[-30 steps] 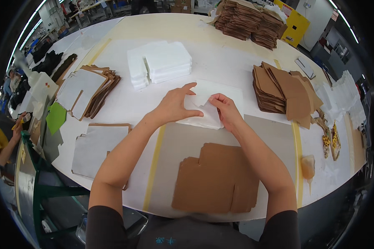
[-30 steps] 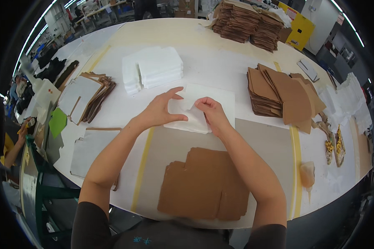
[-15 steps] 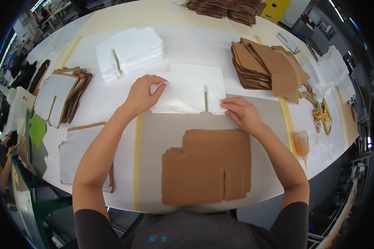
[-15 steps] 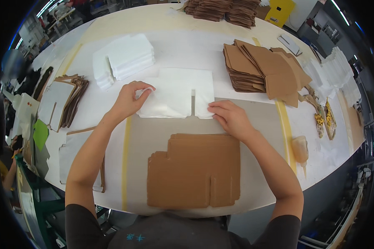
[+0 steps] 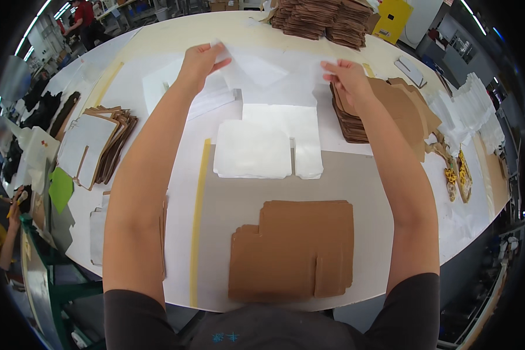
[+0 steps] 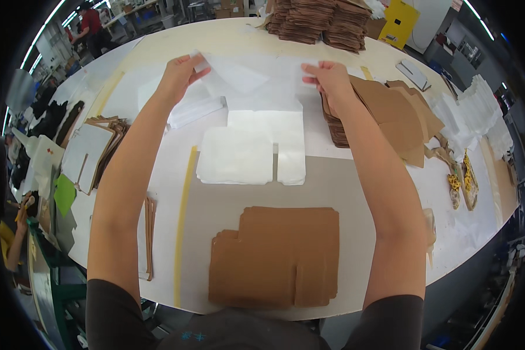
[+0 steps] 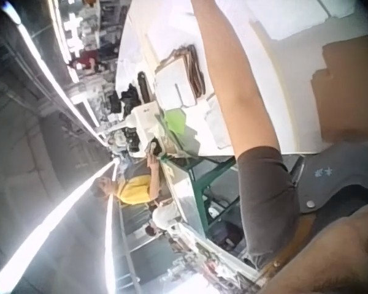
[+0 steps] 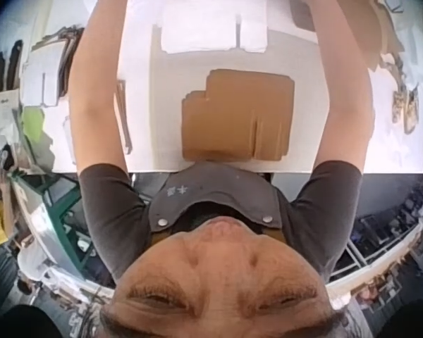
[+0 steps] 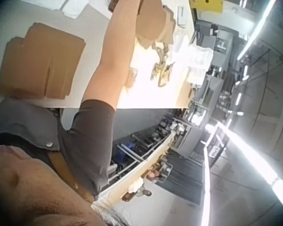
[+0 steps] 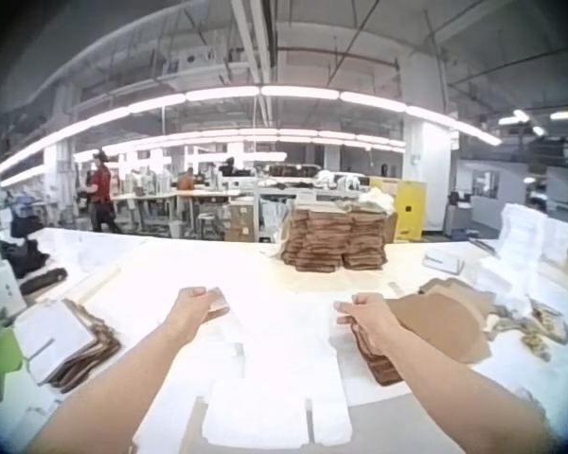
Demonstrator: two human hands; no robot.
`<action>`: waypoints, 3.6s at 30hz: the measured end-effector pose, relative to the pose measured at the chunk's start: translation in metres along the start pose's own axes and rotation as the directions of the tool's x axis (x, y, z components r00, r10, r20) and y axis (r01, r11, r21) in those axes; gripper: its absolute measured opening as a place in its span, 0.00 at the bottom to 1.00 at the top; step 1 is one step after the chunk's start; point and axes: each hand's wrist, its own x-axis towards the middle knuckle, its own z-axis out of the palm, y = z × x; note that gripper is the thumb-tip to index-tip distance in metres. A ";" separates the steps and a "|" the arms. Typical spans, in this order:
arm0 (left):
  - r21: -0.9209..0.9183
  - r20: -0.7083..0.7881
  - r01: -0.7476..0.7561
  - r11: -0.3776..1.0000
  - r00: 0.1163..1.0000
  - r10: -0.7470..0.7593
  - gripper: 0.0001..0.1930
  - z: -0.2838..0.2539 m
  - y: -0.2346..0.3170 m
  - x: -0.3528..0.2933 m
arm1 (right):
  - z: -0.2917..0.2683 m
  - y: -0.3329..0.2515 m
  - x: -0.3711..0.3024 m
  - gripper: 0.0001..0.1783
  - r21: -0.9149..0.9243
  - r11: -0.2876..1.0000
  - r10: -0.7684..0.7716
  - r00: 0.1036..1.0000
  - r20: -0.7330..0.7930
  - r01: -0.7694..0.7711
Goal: Apply adhesive from a nozzle bottle onto a custom-cut piece of brown leather backing and press structural white linings onto the surface.
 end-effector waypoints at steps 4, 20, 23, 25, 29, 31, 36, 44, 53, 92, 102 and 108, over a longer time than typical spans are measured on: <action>-0.096 0.005 -0.262 0.960 0.965 0.263 0.14 0.013 0.039 -0.003 | 0.001 -0.028 -0.021 0.08 0.327 0.831 -0.420 0.893 -0.164 0.451; 0.204 0.002 -0.443 0.873 0.892 0.452 0.10 0.011 0.049 -0.026 | 0.000 -0.022 -0.021 0.32 0.424 0.861 -0.335 0.940 0.059 0.281; 0.275 0.122 -0.472 0.837 0.881 0.457 0.09 0.002 0.024 -0.076 | 0.010 0.013 -0.073 0.26 0.295 0.901 -0.366 0.922 0.127 0.318; 0.266 0.259 -0.408 0.873 0.903 0.342 0.12 0.002 0.002 -0.101 | -0.001 0.048 -0.095 0.25 0.130 0.947 -0.310 0.942 0.129 0.294; 0.313 0.389 -0.385 0.868 0.886 0.252 0.12 -0.020 -0.030 -0.154 | -0.008 0.090 -0.122 0.10 -0.052 0.974 -0.192 0.931 0.310 0.219; 0.401 0.404 -0.358 0.843 0.895 0.188 0.14 -0.027 -0.034 -0.175 | 0.005 0.087 -0.135 0.21 -0.086 0.902 -0.365 0.855 0.368 0.422; 0.424 0.480 -0.461 0.779 0.844 0.239 0.09 -0.019 -0.042 -0.195 | -0.007 0.089 -0.163 0.31 -0.372 0.746 -0.428 0.826 0.366 0.552; 0.552 0.222 0.018 0.834 0.961 -0.167 0.09 -0.010 -0.032 -0.199 | 0.002 0.072 -0.177 0.09 -0.255 0.883 -0.354 0.916 0.190 0.394; 0.621 0.107 0.056 0.782 0.982 -0.156 0.18 0.005 -0.042 -0.185 | 0.020 0.095 -0.147 0.10 -0.181 0.979 -0.086 0.995 0.056 0.095; 0.923 0.051 0.039 0.382 0.974 -0.222 0.27 0.018 -0.053 -0.149 | 0.014 0.117 -0.141 0.15 -0.326 0.940 0.097 0.995 -0.022 -0.099; 0.874 0.082 0.019 0.486 0.979 -0.185 0.25 0.025 -0.053 -0.155 | 0.015 0.104 -0.154 0.17 -0.136 0.988 0.055 0.995 -0.087 -0.067; 0.743 0.029 0.103 0.662 0.982 -0.185 0.33 -0.005 -0.051 -0.161 | 0.028 0.087 -0.154 0.35 -0.106 0.994 -0.029 0.993 0.112 0.041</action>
